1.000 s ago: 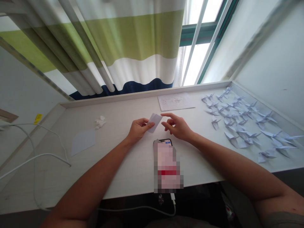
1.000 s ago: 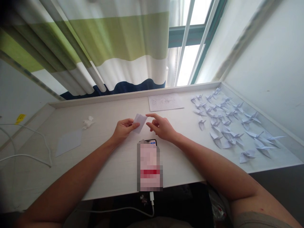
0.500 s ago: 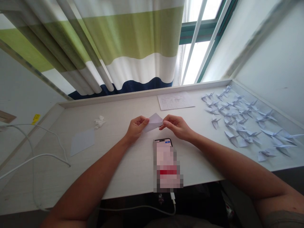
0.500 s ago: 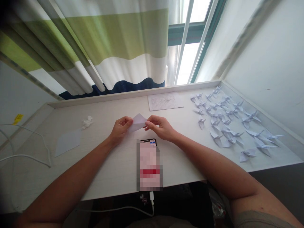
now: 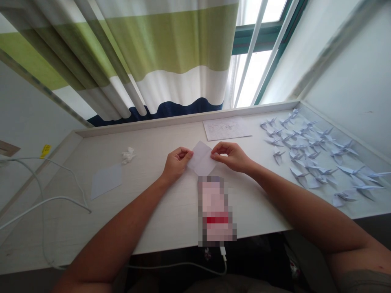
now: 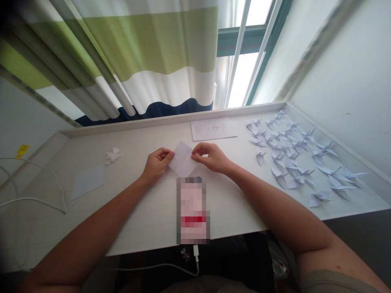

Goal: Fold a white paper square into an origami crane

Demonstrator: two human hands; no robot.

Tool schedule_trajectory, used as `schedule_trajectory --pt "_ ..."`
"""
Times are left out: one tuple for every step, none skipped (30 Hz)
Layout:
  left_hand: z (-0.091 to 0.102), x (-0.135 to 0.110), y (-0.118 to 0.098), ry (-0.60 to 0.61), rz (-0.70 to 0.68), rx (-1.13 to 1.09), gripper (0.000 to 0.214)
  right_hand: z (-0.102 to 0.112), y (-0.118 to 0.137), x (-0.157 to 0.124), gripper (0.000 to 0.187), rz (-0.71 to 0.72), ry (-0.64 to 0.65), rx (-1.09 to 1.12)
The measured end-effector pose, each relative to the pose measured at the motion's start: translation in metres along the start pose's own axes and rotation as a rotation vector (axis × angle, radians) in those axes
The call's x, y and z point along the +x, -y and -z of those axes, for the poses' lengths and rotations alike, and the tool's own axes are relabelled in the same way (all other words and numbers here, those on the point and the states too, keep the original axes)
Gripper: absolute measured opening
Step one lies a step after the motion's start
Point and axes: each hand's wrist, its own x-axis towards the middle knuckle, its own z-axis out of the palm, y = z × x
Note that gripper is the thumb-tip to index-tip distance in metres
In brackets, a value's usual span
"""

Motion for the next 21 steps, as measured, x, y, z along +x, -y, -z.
schedule_trajectory --pt "0.000 0.000 0.001 -0.001 -0.020 0.027 0.042 0.001 -0.004 0.001 0.021 0.014 -0.016 -0.015" --pt "-0.001 -0.001 0.002 -0.002 -0.049 0.067 0.037 0.001 -0.007 0.002 0.021 0.027 -0.034 -0.036" --pt "-0.001 -0.002 0.002 -0.002 -0.087 0.126 0.032 0.002 -0.011 0.003 0.022 0.032 -0.048 -0.061" --pt "-0.002 -0.003 0.003 0.001 -0.132 0.200 0.025 0.002 -0.014 0.004 0.022 0.030 -0.055 -0.092" --pt "-0.002 -0.004 0.003 0.008 -0.180 0.284 0.019 0.002 -0.017 0.004 0.022 0.032 -0.061 -0.131" --pt "-0.003 -0.005 0.003 0.021 -0.224 0.369 0.012 0.002 -0.019 0.005 0.023 0.034 -0.064 -0.166" --pt "-0.003 -0.006 0.003 0.042 -0.261 0.447 0.007 0.002 -0.021 0.005 0.025 0.036 -0.063 -0.197" --pt "-0.003 -0.007 0.003 0.061 -0.291 0.515 0.007 0.002 -0.023 0.005 0.028 0.037 -0.061 -0.222" --pt "-0.002 -0.007 0.003 0.078 -0.317 0.574 0.009 0.003 -0.024 0.005 0.031 0.035 -0.054 -0.242" --pt "-0.002 -0.007 0.003 0.087 -0.341 0.630 0.011 0.004 -0.024 0.005 0.035 0.028 -0.043 -0.258" --pt "-0.001 -0.007 0.003 0.092 -0.362 0.684 0.012 0.004 -0.025 0.006 0.038 0.017 -0.025 -0.273" --pt "-0.001 -0.007 0.004 0.095 -0.382 0.733 0.012 0.005 -0.025 0.006 0.040 0.004 -0.004 -0.288" --pt "-0.001 -0.007 0.004 0.097 -0.399 0.774 0.013 0.006 -0.024 0.006 0.041 -0.011 0.018 -0.304" --pt "0.000 -0.007 0.004 0.102 -0.410 0.804 0.013 0.007 -0.024 0.006 0.042 -0.023 0.038 -0.322" --pt "0.000 -0.007 0.005 0.109 -0.415 0.822 0.014 0.008 -0.024 0.006 0.043 -0.032 0.051 -0.341" --pt "0.000 -0.006 0.005 0.114 -0.414 0.828 0.015 0.009 -0.023 0.006 0.043 -0.037 0.058 -0.359" --pt "0.001 -0.006 0.005 0.117 -0.407 0.824 0.015 0.009 -0.023 0.006 0.043 -0.038 0.061 -0.373" --pt "0.001 -0.005 0.005 0.114 -0.393 0.809 0.016 0.010 -0.022 0.006 0.043 -0.038 0.062 -0.382" --pt "0.002 -0.005 0.005 0.108 -0.371 0.787 0.018 0.010 -0.022 0.006 0.042 -0.037 0.065 -0.385" --pt "0.002 -0.004 0.005 0.102 -0.345 0.760 0.021 0.011 -0.021 0.006 0.039 -0.036 0.068 -0.385" --pt "0.003 -0.004 0.006 0.096 -0.320 0.731 0.025 0.011 -0.021 0.006 0.036 -0.035 0.073 -0.385"
